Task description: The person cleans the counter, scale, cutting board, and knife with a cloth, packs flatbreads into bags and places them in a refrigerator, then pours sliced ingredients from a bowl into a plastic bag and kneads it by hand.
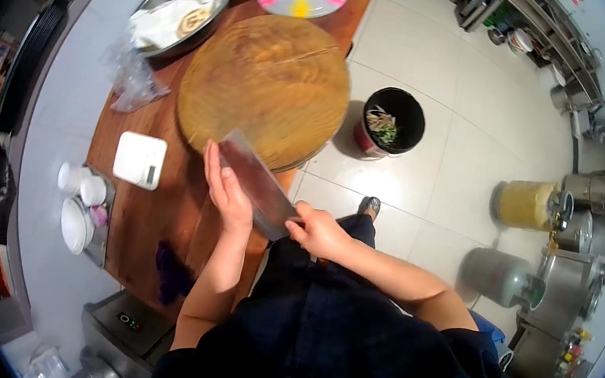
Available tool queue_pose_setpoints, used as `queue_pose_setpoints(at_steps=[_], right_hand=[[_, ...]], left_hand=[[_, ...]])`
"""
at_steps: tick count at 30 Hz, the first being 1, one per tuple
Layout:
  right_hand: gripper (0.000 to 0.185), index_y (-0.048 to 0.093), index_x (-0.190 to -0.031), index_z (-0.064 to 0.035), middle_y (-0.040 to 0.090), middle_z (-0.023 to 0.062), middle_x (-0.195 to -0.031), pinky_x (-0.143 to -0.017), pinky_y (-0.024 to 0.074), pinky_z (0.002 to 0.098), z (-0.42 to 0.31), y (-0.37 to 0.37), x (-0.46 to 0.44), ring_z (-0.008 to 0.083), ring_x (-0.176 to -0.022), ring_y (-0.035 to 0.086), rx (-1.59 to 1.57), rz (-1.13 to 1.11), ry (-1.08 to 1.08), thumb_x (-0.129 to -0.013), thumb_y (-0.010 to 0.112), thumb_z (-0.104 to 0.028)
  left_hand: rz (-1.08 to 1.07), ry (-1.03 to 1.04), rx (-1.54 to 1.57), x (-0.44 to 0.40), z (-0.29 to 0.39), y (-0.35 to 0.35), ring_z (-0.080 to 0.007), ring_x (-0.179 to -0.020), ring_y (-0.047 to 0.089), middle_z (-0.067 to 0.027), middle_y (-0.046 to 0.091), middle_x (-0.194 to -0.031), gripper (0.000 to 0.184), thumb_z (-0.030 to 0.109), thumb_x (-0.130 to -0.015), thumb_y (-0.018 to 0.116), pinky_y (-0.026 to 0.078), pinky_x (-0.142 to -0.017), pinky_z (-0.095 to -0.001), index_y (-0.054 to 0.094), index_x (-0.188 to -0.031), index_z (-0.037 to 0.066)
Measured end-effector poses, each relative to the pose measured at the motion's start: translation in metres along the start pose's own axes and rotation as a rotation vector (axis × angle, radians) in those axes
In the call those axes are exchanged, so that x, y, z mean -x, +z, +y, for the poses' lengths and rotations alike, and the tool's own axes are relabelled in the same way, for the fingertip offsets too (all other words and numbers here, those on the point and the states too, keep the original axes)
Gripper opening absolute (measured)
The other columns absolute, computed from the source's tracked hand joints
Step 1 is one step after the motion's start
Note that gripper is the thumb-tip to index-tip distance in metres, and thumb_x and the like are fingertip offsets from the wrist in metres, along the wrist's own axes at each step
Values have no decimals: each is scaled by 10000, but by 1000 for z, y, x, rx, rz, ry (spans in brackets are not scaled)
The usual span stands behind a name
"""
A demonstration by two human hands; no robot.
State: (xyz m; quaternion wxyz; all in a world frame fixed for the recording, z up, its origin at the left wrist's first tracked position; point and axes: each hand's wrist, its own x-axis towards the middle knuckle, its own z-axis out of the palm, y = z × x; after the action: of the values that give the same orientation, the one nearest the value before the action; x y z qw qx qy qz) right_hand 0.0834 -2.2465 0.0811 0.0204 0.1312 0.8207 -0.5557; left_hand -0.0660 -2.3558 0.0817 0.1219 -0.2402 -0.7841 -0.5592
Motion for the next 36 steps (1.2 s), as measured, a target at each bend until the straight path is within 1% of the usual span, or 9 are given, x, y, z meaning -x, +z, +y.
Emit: queue_pose_setpoints(at_steps=[2, 6, 9, 12, 16, 17, 21, 30, 36], right_hand=[[274, 351, -827, -18, 627, 164, -720, -511, 487, 327, 22, -44, 19, 211, -593, 635, 17, 114, -26, -902, 573, -159], [175, 412, -883, -23, 627, 89, -716, -487, 482, 266, 66, -146, 60, 117, -592, 603, -172, 196, 305, -907, 551, -127], [152, 476, -1020, -17, 609, 85, -695, -453, 460, 255, 101, -222, 68, 109, -513, 561, -288, 248, 588, -912, 513, -117], [164, 471, -1040, -3, 599, 84, -681, -429, 444, 251, 150, -277, 58, 107, -468, 526, -432, 302, 691, -904, 498, -91], [164, 464, -1042, -14, 595, 86, -675, -409, 416, 234, 191, -337, 47, 91, -437, 491, -653, 329, 748, -892, 495, -72], [159, 466, -1037, -18, 596, 87, -675, -408, 413, 231, 195, -348, 45, 89, -433, 486, -688, 324, 752, -891, 495, -73], [179, 459, -1057, -11, 605, 102, -675, -395, 414, 231, 196, -384, 45, 96, -417, 482, -787, 317, 776, -897, 494, -82], [189, 460, -1081, -18, 606, 106, -673, -395, 413, 217, 184, -401, 60, 92, -423, 499, -840, 366, 819, -902, 492, -71], [198, 468, -1070, -1, 606, 102, -674, -402, 423, 239, 173, -393, 64, 105, -435, 507, -705, 431, 877, -887, 490, -72]], left_hand=[[-91, -23, 208, -1, 19, 53, -329, -1320, 330, -194, 366, -1415, 439, 225, -985, 356, 250, -1084, -410, 396, -1338, -32], [-383, -97, 379, 5, 49, 177, -279, -1315, 351, -166, 392, -1406, 412, 202, -981, 367, 253, -1082, -363, 427, -1328, -11], [-615, -89, 387, 11, 45, 268, -283, -1324, 336, -173, 371, -1418, 410, 207, -975, 385, 251, -1082, -358, 443, -1323, -1], [-879, -32, 313, 21, 47, 331, -378, -1350, 256, -230, 225, -1472, 446, 309, -943, 452, 228, -1092, -383, 475, -1327, 84], [-1186, 413, 34, 33, 71, 372, -405, -1387, 118, -217, 85, -1513, 457, 482, -921, 412, 158, -1105, -486, 517, -1311, 268], [-1266, 398, 6, 35, 73, 379, -399, -1394, 80, -206, 46, -1520, 472, 547, -898, 403, 141, -1103, -517, 505, -1309, 339], [-1269, 348, -4, 25, 72, 416, -406, -1392, 73, -208, 27, -1520, 508, 597, -888, 378, 127, -1107, -515, 481, -1324, 357], [-1345, 336, -82, -12, 41, 487, -394, -1399, 55, -205, -11, -1523, 476, 561, -905, 391, 106, -1120, -490, 436, -1346, 387], [-1342, 277, -201, -15, 14, 531, -326, -1406, 104, -191, 135, -1510, 628, 508, -925, 374, 131, -1129, -444, 354, -1405, 103]])
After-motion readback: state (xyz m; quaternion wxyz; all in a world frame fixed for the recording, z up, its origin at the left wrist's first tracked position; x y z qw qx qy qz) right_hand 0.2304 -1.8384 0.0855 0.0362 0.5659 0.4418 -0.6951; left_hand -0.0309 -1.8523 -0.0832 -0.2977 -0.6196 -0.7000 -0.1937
